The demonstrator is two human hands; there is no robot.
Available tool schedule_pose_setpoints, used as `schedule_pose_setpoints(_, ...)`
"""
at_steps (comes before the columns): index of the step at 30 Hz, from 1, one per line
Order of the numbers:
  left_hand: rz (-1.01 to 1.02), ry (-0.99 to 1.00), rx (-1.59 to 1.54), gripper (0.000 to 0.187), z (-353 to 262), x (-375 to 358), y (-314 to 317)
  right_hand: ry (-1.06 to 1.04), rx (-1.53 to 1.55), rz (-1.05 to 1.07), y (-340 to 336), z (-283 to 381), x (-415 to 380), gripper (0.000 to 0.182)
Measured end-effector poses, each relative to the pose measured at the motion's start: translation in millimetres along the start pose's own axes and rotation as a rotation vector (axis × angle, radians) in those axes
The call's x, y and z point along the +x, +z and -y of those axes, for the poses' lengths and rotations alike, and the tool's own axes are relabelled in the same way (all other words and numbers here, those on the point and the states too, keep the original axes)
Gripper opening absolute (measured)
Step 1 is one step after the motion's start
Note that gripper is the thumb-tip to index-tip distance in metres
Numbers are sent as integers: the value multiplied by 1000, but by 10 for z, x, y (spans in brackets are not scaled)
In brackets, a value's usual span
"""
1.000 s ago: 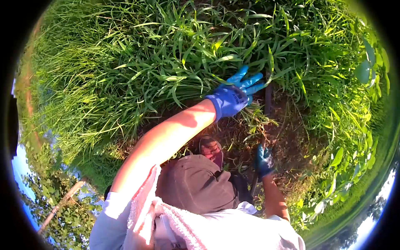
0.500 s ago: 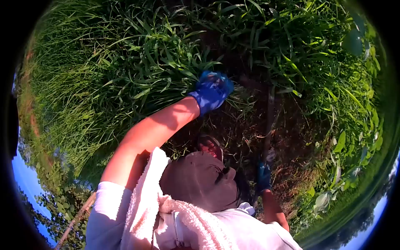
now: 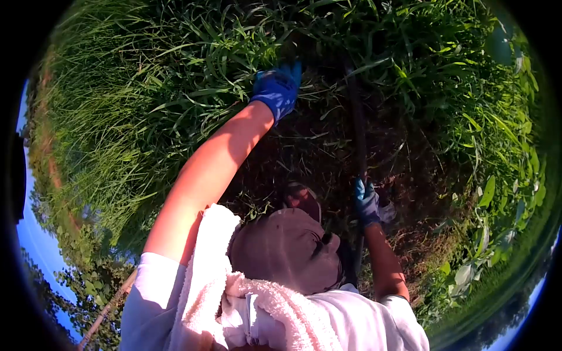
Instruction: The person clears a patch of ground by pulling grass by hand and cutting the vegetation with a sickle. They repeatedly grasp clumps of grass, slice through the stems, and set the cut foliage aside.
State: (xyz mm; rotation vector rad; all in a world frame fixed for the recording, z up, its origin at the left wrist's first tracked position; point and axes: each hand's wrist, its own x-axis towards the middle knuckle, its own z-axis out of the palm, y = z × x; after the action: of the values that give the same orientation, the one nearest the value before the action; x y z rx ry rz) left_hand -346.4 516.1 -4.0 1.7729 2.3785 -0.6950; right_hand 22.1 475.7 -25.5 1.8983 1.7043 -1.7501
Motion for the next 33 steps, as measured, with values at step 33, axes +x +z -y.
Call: schedule_pose_setpoints(33, 111, 116, -415, 19, 155, -649, 105, -75, -628, 53, -351, -522, -702, 37)
